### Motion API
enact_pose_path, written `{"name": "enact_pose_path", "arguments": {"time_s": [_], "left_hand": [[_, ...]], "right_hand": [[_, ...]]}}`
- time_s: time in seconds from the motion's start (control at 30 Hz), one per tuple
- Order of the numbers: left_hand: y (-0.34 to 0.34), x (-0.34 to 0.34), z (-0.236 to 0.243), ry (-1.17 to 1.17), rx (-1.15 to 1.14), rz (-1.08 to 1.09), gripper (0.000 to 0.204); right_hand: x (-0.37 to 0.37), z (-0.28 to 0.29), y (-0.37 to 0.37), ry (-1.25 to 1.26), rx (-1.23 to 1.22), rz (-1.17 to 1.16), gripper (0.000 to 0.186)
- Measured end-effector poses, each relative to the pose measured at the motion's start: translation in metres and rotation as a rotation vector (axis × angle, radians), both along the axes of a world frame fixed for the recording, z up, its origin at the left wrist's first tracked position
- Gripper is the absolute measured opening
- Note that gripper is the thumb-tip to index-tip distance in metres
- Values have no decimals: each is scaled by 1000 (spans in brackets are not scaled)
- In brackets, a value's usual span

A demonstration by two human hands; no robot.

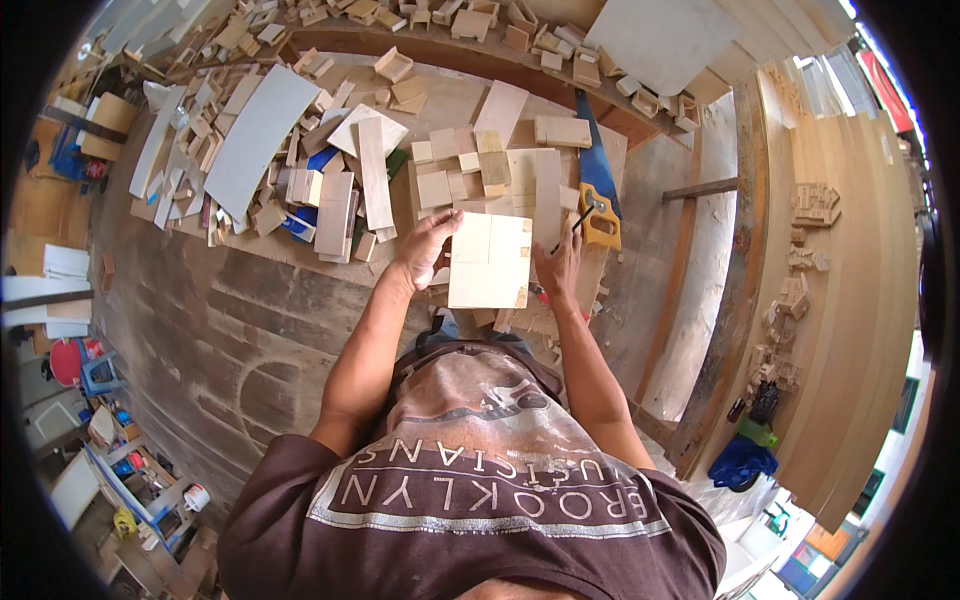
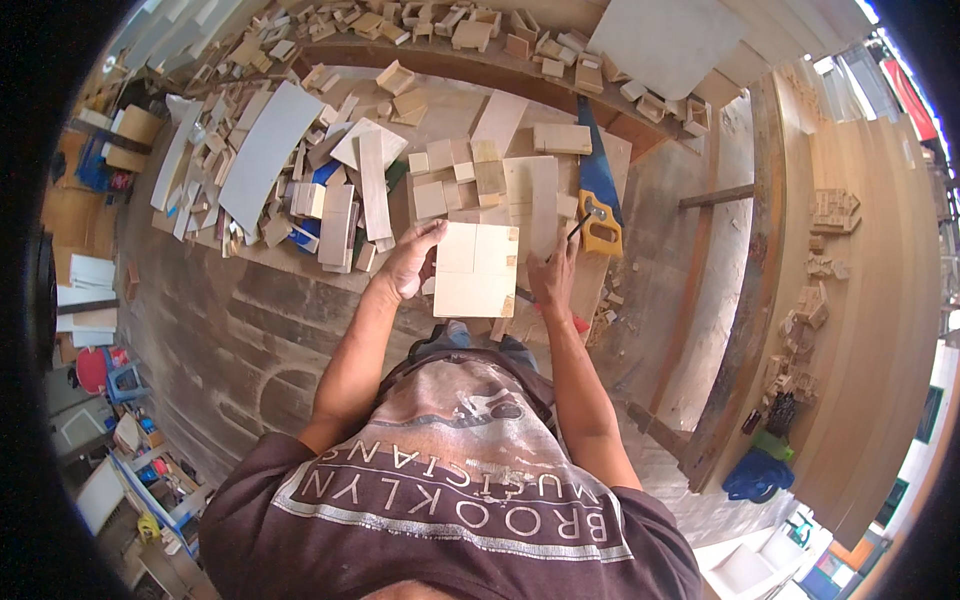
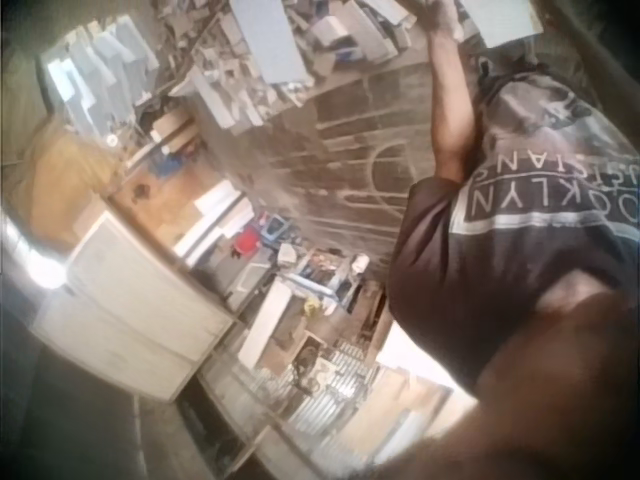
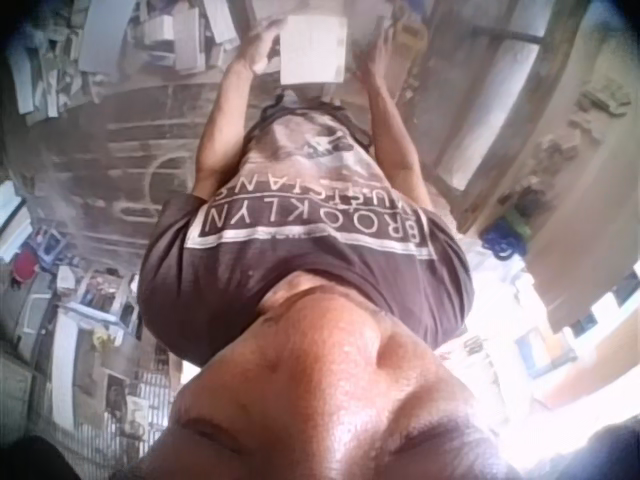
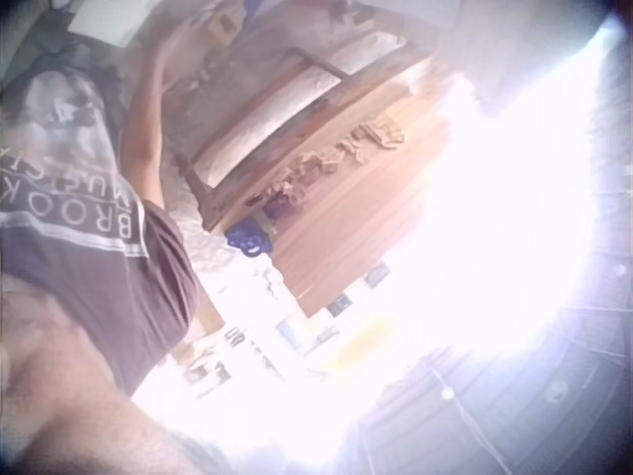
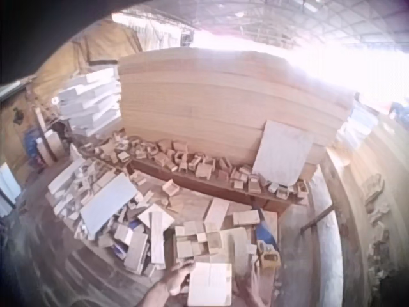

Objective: The person marks a line on a small block of wood with a pencil and then uses a hand saw to cut through the wood on a workbench.

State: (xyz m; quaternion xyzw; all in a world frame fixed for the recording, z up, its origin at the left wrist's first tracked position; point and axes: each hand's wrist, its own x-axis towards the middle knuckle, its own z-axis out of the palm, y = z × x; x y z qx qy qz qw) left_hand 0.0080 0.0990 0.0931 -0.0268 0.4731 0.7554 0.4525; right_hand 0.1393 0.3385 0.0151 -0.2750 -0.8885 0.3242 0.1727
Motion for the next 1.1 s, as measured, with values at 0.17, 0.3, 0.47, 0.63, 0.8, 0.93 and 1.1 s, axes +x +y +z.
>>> {"name": "enact_pose_path", "arguments": {"time_s": [0.17,0.3,0.47,0.63,0.8,0.93,1.1], "left_hand": [[-21,0,-2,-170,125,-14,24],[-34,0,-4,-151,141,-157,31],[-36,6,-10,-85,55,-206,35],[-43,10,-18,-76,46,-118,35],[-57,12,-4,-25,-9,45,34],[-71,19,3,19,0,186,45],[-80,48,-2,148,-74,263,55]], "right_hand": [[33,-7,-10,-40,62,-93,73],[79,24,-34,-365,74,-126,73],[119,-23,-29,-413,286,-78,56],[130,-24,-24,-313,334,4,32],[160,11,-18,-272,65,-43,17],[144,32,-11,-68,61,-125,22],[34,26,14,-57,60,40,37]]}}
